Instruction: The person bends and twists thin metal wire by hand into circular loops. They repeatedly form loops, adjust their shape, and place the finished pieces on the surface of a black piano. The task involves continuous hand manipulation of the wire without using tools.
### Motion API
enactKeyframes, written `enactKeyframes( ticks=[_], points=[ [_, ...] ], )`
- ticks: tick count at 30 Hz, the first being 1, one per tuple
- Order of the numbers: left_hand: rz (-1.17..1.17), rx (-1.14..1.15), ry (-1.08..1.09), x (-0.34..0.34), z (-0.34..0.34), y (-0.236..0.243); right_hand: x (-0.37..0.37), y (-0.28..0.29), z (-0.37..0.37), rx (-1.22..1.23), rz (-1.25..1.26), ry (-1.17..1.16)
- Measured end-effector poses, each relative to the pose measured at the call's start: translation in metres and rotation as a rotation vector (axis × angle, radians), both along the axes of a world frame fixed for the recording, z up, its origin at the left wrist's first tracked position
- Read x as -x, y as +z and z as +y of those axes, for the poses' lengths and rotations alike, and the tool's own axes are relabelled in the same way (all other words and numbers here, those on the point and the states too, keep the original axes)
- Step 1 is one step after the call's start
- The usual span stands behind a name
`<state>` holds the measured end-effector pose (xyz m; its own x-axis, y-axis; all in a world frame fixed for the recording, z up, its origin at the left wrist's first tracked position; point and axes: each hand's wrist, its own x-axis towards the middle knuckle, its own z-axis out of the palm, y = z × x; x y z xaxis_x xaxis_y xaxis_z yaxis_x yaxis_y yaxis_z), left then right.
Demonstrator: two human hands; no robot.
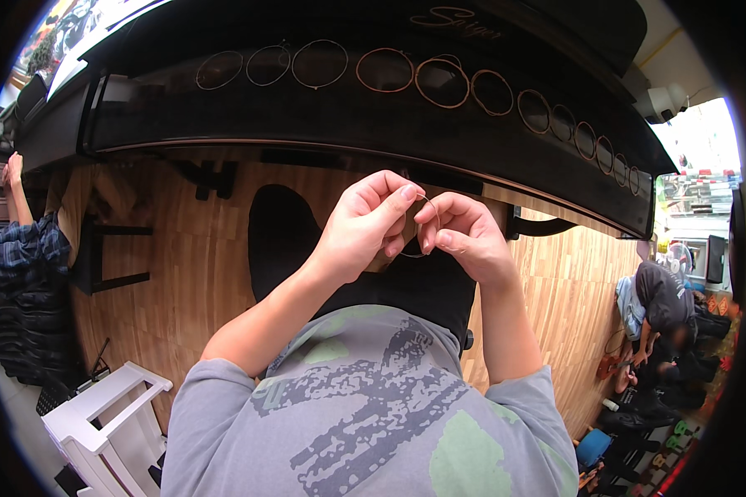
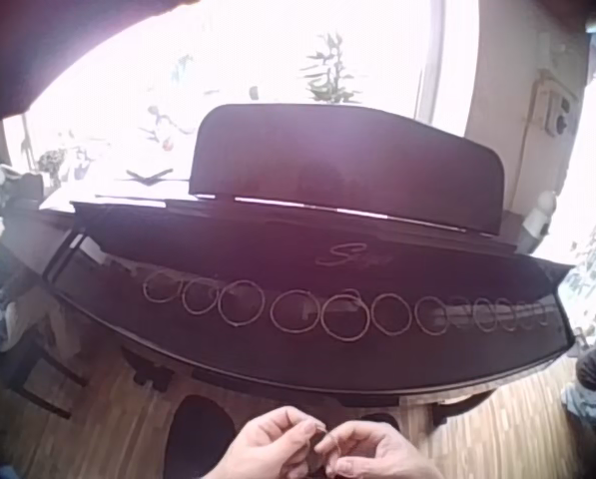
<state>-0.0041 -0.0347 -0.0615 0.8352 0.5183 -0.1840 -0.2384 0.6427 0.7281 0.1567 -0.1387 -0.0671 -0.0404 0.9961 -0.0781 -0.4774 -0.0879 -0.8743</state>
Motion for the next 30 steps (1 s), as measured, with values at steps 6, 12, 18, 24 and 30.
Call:
enactKeyframes(
  ticks=[6,12,18,24,30],
  points=[
    [0.069,-0.079,0.032,-0.001,-0.004,0.008,0.015,0.021,0.003,0.089,-0.266,-0.056],
    [0.12,-0.171,0.029,-0.002,-0.002,0.004,0.024,0.018,0.004,0.071,-0.936,-0.368],
    [0.107,-0.159,-0.008,-0.003,-0.002,0.003,0.026,0.006,0.006,-0.083,-1.002,-0.427],
    [0.071,-0.044,-0.031,0.001,0.004,-0.001,0.018,0.006,0.001,0.027,-0.752,-0.202],
    [0.048,0.044,-0.041,0.003,0.008,-0.001,0.011,0.011,-0.004,0.087,-0.571,-0.099]
  ],
)
